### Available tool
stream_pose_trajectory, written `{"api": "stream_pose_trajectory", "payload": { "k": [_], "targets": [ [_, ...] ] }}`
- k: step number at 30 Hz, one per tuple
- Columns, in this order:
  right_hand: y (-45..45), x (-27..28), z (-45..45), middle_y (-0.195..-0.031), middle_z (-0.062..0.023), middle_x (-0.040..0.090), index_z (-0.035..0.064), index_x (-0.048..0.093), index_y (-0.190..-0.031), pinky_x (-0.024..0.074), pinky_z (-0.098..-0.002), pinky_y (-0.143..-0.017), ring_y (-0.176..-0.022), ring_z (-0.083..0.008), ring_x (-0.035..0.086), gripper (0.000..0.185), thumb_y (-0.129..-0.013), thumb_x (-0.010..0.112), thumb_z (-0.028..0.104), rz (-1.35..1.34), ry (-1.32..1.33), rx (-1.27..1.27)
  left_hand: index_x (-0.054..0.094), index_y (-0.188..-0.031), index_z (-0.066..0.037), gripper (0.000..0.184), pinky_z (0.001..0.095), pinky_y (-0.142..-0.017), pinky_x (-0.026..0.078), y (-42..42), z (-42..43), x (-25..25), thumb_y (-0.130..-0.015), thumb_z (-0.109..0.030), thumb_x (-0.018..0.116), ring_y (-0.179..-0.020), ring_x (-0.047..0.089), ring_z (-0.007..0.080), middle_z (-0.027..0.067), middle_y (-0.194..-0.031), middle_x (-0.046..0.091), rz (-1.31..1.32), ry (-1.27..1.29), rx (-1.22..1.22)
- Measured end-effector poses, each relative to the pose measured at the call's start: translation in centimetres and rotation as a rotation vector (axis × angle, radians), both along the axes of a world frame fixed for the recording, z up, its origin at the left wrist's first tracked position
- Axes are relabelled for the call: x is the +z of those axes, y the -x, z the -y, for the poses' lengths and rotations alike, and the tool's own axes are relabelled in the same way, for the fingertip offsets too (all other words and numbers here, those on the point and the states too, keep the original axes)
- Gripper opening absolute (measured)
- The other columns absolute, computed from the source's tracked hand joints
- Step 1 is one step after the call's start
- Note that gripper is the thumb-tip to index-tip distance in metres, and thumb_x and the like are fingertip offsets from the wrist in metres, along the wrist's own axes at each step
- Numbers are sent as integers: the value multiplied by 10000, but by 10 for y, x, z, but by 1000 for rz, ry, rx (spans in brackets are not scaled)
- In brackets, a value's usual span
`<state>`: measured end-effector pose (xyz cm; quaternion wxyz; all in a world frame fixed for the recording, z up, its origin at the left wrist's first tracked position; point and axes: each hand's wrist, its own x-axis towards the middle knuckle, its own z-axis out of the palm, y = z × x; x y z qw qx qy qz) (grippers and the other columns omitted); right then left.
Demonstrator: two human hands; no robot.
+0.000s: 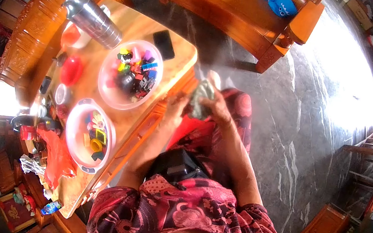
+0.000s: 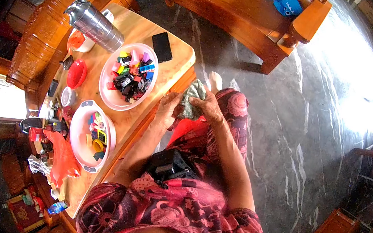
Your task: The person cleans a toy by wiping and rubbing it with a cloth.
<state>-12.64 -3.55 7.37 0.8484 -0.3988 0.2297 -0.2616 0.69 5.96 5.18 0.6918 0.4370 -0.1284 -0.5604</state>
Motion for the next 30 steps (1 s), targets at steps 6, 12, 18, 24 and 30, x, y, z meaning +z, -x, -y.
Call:
{"api": "stream_pose_trajectory", "payload": {
  "k": [6,12,18,24,30],
  "targets": [
    [1,14,0,-939,-16,604,23,507,-1171,481,-250,-727,-818,-110,571,412,-783,643,34,-65,39,-27,591,-836,-63,127,264,-601,492,0,-1,11,-805,-167,656,-688,575,113,17,-772,600,8,23,-59],
    [-3,-9,2,-890,-20,611,12,518,-1141,491,-242,-668,-742,-103,585,346,-816,618,73,8,15,-67,598,-859,-75,135,247,-564,487,2,-4,20,-801,-181,658,-636,577,110,13,-755,604,-16,-77,-104],
    [-1,-13,2,-843,-29,607,7,523,-1084,497,-244,-638,-701,-111,590,292,-817,614,80,40,-81,-68,601,-877,-69,143,250,-555,492,2,-4,16,-794,-169,661,-633,588,117,19,-767,615,-59,-38,-149],
    [0,-12,1,-868,-30,604,11,514,-1107,496,-245,-644,-722,-113,589,324,-814,626,94,-29,-37,-67,594,-862,-69,115,274,-576,500,11,-4,10,-783,-112,665,-662,592,143,20,-773,612,-82,-11,-74],
    [0,8,-8,-946,-29,601,20,503,-1154,480,-264,-741,-828,-125,577,389,-800,646,91,-26,57,-19,566,-816,-65,135,275,-609,494,1,0,9,-756,-82,685,-687,586,141,40,-778,606,108,-90,127]
  ]
}}
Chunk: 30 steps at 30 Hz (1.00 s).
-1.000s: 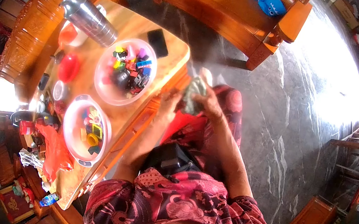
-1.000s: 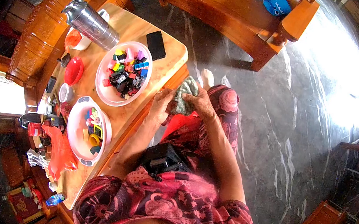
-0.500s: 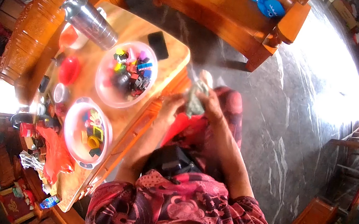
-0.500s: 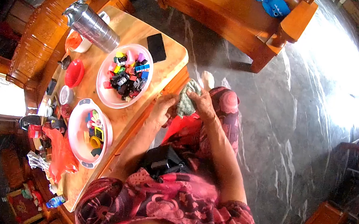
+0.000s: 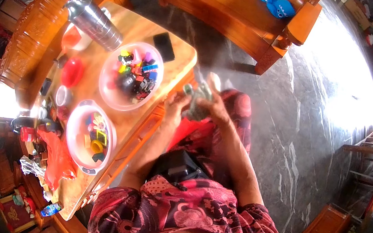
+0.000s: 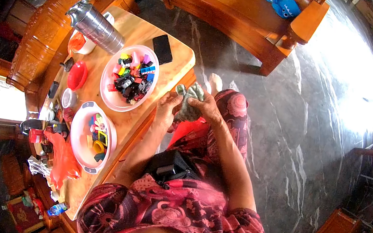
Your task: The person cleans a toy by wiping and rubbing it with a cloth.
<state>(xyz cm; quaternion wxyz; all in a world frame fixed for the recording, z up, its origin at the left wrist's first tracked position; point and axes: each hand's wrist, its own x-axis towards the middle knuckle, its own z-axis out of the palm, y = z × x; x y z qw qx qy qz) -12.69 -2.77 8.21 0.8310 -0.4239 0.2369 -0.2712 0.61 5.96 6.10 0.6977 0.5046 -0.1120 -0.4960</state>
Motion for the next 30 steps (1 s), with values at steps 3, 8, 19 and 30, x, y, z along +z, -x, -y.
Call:
{"api": "stream_pose_trajectory", "payload": {
  "k": [3,8,19,30],
  "targets": [
    [2,0,1,-958,-18,601,31,520,-1143,467,-270,-769,-829,-122,571,394,-778,663,73,-40,14,86,565,-823,-58,124,269,-610,486,-4,3,-8,-766,-80,673,-678,579,137,45,-777,603,65,23,58],
    [0,-15,6,-931,-15,609,29,553,-1100,470,-267,-762,-829,-117,569,347,-774,665,67,-54,-23,87,577,-836,-45,106,247,-612,465,0,1,-5,-794,-107,652,-673,550,106,24,-778,591,124,-29,-11],
    [-7,-24,10,-895,-9,611,24,553,-1095,479,-254,-720,-784,-101,572,307,-807,642,82,-19,-41,-56,576,-870,-41,94,212,-624,444,-4,-3,-20,-821,-111,616,-699,532,75,-1,-787,584,354,-5,-208],
    [1,2,5,-960,-7,568,38,459,-1209,461,-240,-720,-845,-96,543,420,-867,580,249,-110,-32,-53,578,-929,-20,146,268,-665,511,8,-7,-41,-793,22,549,-743,599,143,52,-845,609,158,141,-273]
  ]
}}
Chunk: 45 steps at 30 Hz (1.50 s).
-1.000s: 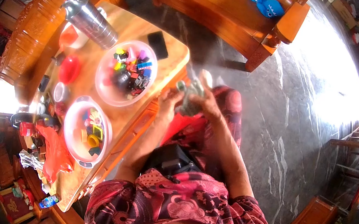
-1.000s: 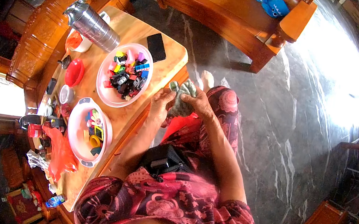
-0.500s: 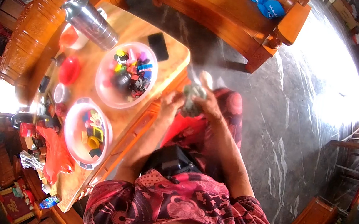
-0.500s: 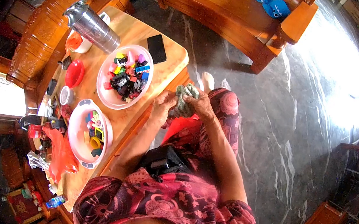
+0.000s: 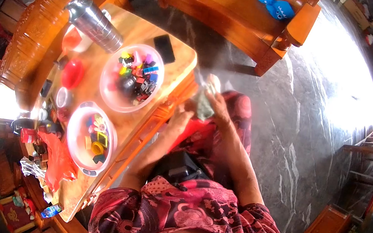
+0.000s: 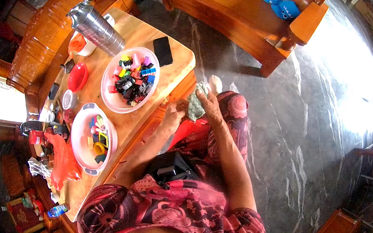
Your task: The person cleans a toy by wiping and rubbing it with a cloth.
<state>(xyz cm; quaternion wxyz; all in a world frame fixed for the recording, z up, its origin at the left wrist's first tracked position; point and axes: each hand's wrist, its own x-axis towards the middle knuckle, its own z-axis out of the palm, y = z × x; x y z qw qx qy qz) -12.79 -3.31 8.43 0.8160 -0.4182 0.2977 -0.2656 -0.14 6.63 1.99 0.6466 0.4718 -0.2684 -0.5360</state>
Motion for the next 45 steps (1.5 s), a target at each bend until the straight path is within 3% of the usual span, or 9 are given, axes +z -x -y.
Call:
{"api": "stream_pose_trajectory", "payload": {
  "k": [3,7,8,11,21,30,35,42,45],
  "targets": [
    [0,2,-8,-1022,-26,552,30,414,-1251,458,-251,-754,-868,-109,540,450,-875,564,227,121,27,-3,577,-938,-13,153,277,-664,516,-3,1,-8,-792,23,546,-750,606,157,68,-864,616,-153,-56,109],
    [0,5,-8,-1096,-49,536,26,356,-1284,431,-288,-858,-971,-147,525,532,-824,612,106,217,40,71,601,-957,1,157,289,-702,512,-1,-2,31,-804,-15,574,-783,614,174,82,-903,626,-290,-112,203],
    [1,3,-6,-1105,-52,534,32,355,-1282,426,-296,-873,-1009,-159,511,568,-793,641,71,233,17,108,609,-960,-1,160,293,-710,508,-8,0,9,-807,-47,598,-783,613,175,77,-900,629,-320,-85,195],
    [0,5,-5,-1098,-46,538,40,369,-1269,432,-286,-860,-993,-151,518,564,-785,656,78,244,36,125,609,-958,-4,160,292,-699,508,-9,0,22,-812,-69,607,-772,611,168,72,-887,632,-366,-41,147],
    [1,1,-1,-1012,-20,584,28,465,-1203,457,-257,-803,-906,-115,553,435,-801,630,47,156,36,-24,568,-883,-59,76,312,-661,532,-2,2,26,-820,-84,603,-756,613,166,53,-829,619,-268,-44,88],
    [-2,-8,3,-966,-27,609,15,519,-1168,472,-265,-764,-862,-112,573,386,-793,610,26,-34,243,-145,547,-874,-80,123,300,-614,535,2,7,8,-791,-83,637,-741,610,157,60,-854,614,-152,-64,91],
    [-5,-25,3,-934,-14,608,38,556,-1107,473,-252,-735,-814,-113,574,306,-804,604,39,95,-43,-200,555,-890,-88,161,273,-588,528,4,7,6,-770,-107,663,-688,601,142,35,-815,603,-54,-57,91],
    [-5,-15,0,-927,-16,604,47,562,-1096,473,-246,-723,-815,-108,576,278,-821,594,59,186,4,-284,577,-882,-81,120,280,-578,527,2,3,8,-775,-127,603,-680,605,142,33,-800,601,8,-143,158],
    [-2,-16,0,-932,-17,602,44,560,-1097,478,-251,-732,-821,-108,575,257,-841,567,58,193,-57,-282,585,-760,-49,63,267,-587,450,-4,3,-1,-724,-100,583,-659,541,129,37,-719,566,-133,-169,290]
  ]
}}
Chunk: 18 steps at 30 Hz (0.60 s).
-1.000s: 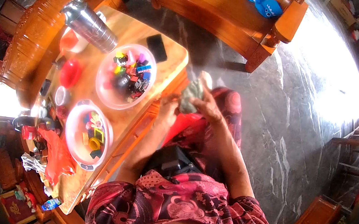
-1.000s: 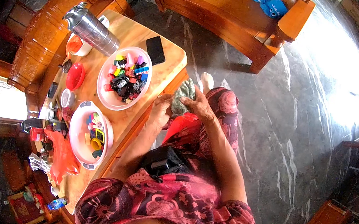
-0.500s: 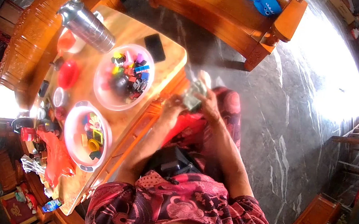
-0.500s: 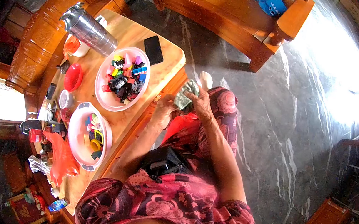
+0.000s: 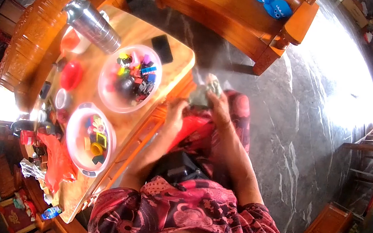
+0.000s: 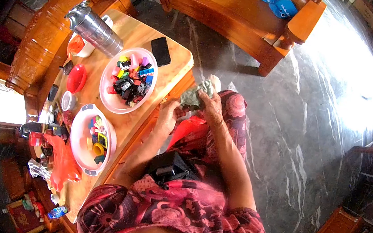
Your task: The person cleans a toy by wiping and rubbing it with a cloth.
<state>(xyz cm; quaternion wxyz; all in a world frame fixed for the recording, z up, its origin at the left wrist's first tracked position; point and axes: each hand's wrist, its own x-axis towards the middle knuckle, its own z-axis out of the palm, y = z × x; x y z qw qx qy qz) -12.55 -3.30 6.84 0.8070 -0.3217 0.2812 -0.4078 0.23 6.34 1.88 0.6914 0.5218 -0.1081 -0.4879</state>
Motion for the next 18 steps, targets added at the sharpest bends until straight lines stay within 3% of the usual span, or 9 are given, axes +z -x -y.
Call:
{"api": "stream_pose_trajectory", "payload": {
  "k": [3,6,8,10,15,18],
  "targets": [
    [0,-6,0,-1006,-33,603,20,548,-1114,481,-270,-788,-883,-128,578,248,-870,519,53,55,100,197,601,-941,-52,194,336,-671,517,-10,-3,-6,-799,-178,561,-772,596,186,59,-880,606,-140,74,-67],
    [0,-5,-1,-1046,-37,595,17,530,-1142,478,-281,-805,-912,-133,573,271,-876,521,64,76,63,332,599,-972,-60,233,329,-712,506,-8,1,-16,-804,-222,596,-802,585,181,53,-906,601,-258,113,-123],
    [0,2,-3,-1029,-26,592,23,515,-1154,481,-274,-786,-893,-125,569,298,-859,551,49,106,80,317,600,-978,-71,250,324,-718,503,-1,3,12,-800,-247,616,-800,583,176,45,-906,601,-271,57,-136],
    [0,8,-4,-1003,-12,588,34,504,-1160,483,-261,-759,-873,-117,566,343,-828,588,21,-91,158,287,600,-983,-83,268,319,-723,501,5,4,27,-797,-271,636,-798,582,170,38,-907,600,-285,0,-148],
    [1,3,-2,-933,2,601,43,539,-1118,485,-250,-733,-808,-108,575,324,-805,598,-16,-87,112,252,602,-994,-73,318,279,-631,485,8,2,28,-775,-292,674,-785,576,124,11,-887,609,-238,136,-215],
    [-2,-9,1,-916,2,608,41,558,-1098,487,-247,-713,-790,-104,580,305,-801,595,-15,-39,96,188,610,-966,-52,294,263,-579,472,7,3,26,-786,-277,668,-742,575,113,13,-856,613,-218,56,-234]
  ]
}}
